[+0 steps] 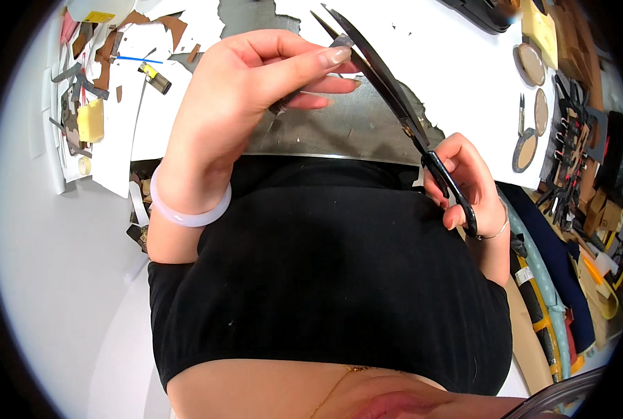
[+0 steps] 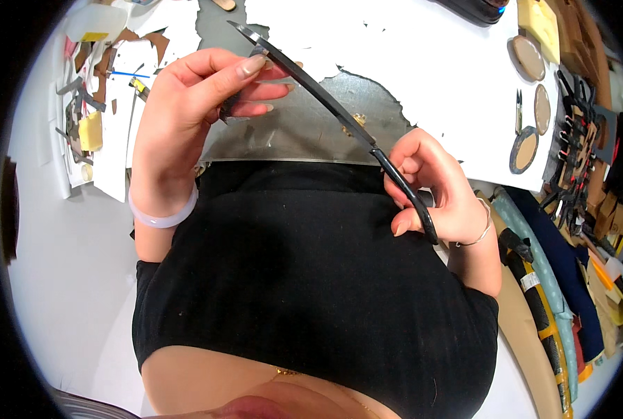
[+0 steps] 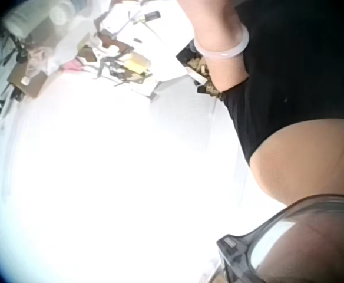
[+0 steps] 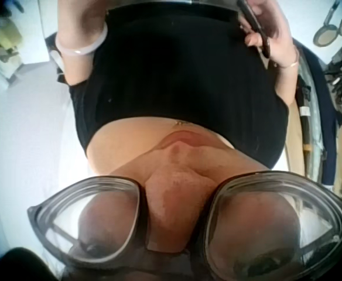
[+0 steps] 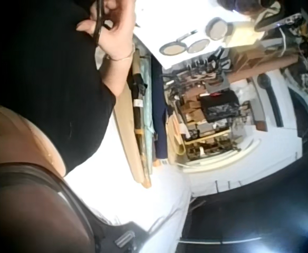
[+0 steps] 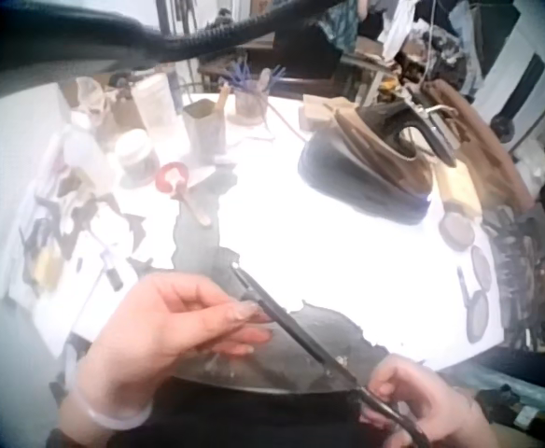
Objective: The person uses pliers to crimp a strip of dark material, then cuts it with scissors. They apply glue to the strip with a bottle and spread it with a brush, then fold and press the strip to bond it.
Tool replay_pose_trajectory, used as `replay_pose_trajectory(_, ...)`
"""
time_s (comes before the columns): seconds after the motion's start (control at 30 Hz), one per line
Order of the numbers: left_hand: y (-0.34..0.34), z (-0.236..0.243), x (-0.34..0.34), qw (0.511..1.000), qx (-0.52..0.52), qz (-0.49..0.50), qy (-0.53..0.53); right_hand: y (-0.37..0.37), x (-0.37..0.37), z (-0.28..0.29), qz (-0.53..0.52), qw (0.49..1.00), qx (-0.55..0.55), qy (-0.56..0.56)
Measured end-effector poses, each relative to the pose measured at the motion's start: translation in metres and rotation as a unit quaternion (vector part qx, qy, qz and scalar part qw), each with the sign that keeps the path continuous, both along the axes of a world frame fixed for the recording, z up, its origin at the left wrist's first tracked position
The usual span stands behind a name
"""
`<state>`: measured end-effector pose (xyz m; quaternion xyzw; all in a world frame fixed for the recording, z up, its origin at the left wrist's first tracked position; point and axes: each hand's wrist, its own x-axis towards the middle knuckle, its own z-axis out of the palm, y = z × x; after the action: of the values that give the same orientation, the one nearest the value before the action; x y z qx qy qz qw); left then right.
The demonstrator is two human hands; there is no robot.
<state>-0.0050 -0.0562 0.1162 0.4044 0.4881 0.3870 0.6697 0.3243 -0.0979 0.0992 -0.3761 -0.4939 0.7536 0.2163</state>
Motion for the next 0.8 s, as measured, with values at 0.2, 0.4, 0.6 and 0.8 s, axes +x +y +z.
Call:
replay_pose_trajectory(0.2,0.0004,0.0045,-0.0026,1.0,0.016,-0.01,0.006,0.001,0.0006,0.0037,0.003,1.0,-0.002,-0.013)
replay_pose_trajectory(0.4,-0.0003,0.0051,-0.0025,0.999,0.024,-0.006,0.02,0.0014,0.003,0.003,0.008,1.0,0.005,-0.024)
replay_pose_trajectory(0.6,0.0025,0.0034,-0.0046,1.0,0.024,-0.015,0.009,0.0019,0.0028,0.0039,0.005,0.999,0.003,-0.034)
replay_pose_trajectory(0.8,0.0041,0.0044,-0.0038,1.0,0.005,-0.01,-0.014,0.003,0.0025,0.004,0.003,0.999,0.004,-0.034)
